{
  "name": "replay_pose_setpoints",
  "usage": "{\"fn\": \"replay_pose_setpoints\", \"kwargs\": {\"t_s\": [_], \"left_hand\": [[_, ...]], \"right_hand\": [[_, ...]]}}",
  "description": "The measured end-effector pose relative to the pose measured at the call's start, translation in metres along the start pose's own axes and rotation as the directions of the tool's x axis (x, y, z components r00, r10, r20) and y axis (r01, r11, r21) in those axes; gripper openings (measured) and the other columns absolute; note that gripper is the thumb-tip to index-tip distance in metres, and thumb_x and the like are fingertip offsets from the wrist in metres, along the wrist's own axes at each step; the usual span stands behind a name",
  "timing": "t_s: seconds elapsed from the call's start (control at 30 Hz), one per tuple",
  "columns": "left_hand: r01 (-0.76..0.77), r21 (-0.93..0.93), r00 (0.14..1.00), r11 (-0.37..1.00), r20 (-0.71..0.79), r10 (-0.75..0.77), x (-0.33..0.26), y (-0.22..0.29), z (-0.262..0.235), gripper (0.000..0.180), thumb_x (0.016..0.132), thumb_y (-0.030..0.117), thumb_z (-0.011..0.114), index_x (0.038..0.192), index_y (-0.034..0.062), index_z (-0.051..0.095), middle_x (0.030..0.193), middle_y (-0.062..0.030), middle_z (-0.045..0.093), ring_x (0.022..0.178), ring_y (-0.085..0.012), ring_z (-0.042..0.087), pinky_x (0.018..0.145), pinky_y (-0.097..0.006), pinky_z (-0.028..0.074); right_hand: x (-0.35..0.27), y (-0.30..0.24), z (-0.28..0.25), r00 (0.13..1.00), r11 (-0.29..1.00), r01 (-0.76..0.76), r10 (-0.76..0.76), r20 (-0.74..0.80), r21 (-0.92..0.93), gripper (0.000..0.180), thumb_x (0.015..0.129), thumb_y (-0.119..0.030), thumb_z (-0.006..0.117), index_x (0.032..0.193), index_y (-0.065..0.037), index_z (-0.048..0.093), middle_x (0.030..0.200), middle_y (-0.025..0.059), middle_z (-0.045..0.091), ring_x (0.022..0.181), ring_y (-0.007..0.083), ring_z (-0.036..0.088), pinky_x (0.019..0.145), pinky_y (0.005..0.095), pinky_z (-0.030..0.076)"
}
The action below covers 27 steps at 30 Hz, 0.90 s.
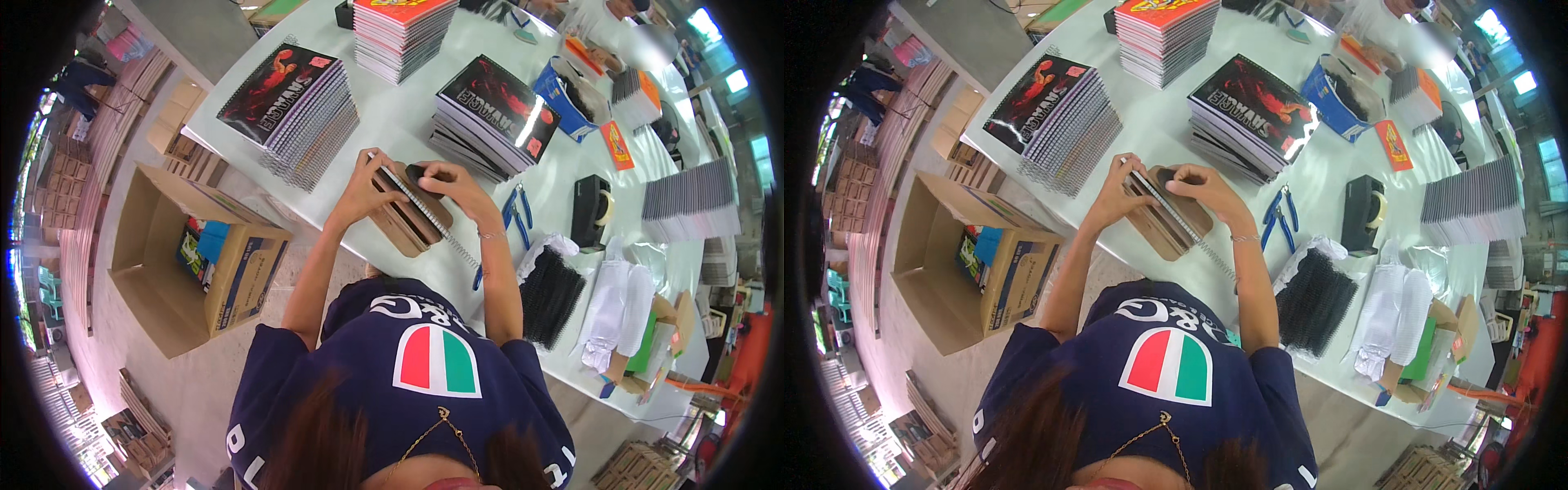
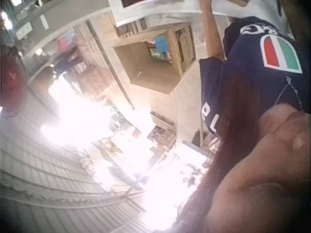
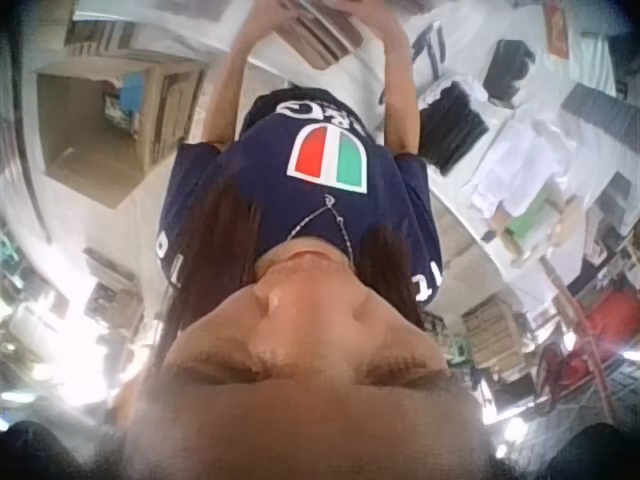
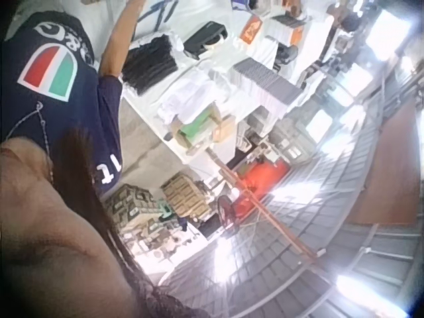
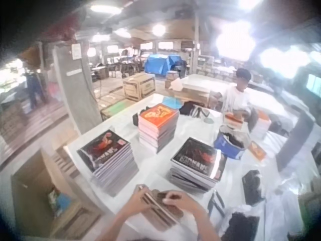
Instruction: The person binds notebooks by threading a plastic spiral through the punched holes of the paper and covers by hand.
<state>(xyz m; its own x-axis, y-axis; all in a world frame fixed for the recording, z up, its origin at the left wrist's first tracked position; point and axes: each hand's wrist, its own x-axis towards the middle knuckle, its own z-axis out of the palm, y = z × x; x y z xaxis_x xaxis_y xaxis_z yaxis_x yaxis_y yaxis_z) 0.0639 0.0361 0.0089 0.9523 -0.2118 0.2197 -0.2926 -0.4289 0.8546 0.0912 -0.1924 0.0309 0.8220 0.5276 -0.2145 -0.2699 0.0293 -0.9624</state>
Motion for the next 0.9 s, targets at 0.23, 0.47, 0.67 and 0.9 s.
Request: {"fn": "replay_pose_setpoints", "kwargs": {"t_s": [0.23, 0.47, 0.67, 0.9], "left_hand": [[0.117, -0.324, 0.992, 0.939, -0.007, -0.126, 0.001, -0.006, -0.001, 0.062, 0.066, 0.008, 0.082, 0.120, 0.0086, 0.051, 0.112, -0.0064, 0.047, 0.108, -0.0199, 0.049, 0.095, -0.032, 0.042], [0.190, -0.610, 0.971, 0.769, 0.234, -0.054, 0.018, -0.041, -0.020, 0.047, 0.078, 0.000, 0.070, 0.121, 0.0089, 0.052, 0.109, -0.0011, 0.051, 0.104, -0.0132, 0.050, 0.096, -0.028, 0.040], [0.299, -0.642, 0.928, 0.706, 0.369, -0.056, 0.032, -0.049, -0.033, 0.038, 0.083, 0.006, 0.069, 0.116, 0.0125, 0.052, 0.113, 0.0018, 0.051, 0.109, -0.0120, 0.049, 0.095, -0.030, 0.040], [0.305, -0.678, 0.919, 0.669, 0.393, -0.021, 0.029, -0.048, -0.027, 0.038, 0.086, 0.006, 0.066, 0.120, 0.0115, 0.051, 0.114, 0.0008, 0.050, 0.112, -0.0116, 0.047, 0.097, -0.029, 0.038]], "right_hand": [[-0.005, -0.020, 0.010, 0.975, 0.970, 0.186, -0.162, 0.151, -0.157, 0.018, 0.079, -0.017, 0.076, 0.080, -0.006, 0.061, 0.128, 0.0095, 0.060, 0.112, 0.0167, 0.053, 0.100, 0.0322, 0.037], [0.019, -0.028, 0.021, 0.977, 0.931, 0.187, -0.144, 0.154, -0.312, 0.014, 0.080, -0.015, 0.076, 0.081, -0.005, 0.066, 0.124, 0.0094, 0.061, 0.109, 0.0158, 0.054, 0.098, 0.0309, 0.037], [0.033, -0.023, 0.019, 0.979, 0.899, 0.205, -0.180, 0.100, -0.386, 0.017, 0.078, -0.017, 0.078, 0.081, -0.005, 0.067, 0.117, 0.0059, 0.063, 0.102, 0.0137, 0.054, 0.092, 0.0284, 0.039], [0.044, -0.005, 0.015, 0.975, 0.733, 0.110, -0.211, -0.071, -0.672, 0.025, 0.077, -0.022, 0.078, 0.079, 0.000, 0.064, 0.088, 0.0065, 0.063, 0.089, 0.0165, 0.056, 0.080, 0.0302, 0.042]]}}
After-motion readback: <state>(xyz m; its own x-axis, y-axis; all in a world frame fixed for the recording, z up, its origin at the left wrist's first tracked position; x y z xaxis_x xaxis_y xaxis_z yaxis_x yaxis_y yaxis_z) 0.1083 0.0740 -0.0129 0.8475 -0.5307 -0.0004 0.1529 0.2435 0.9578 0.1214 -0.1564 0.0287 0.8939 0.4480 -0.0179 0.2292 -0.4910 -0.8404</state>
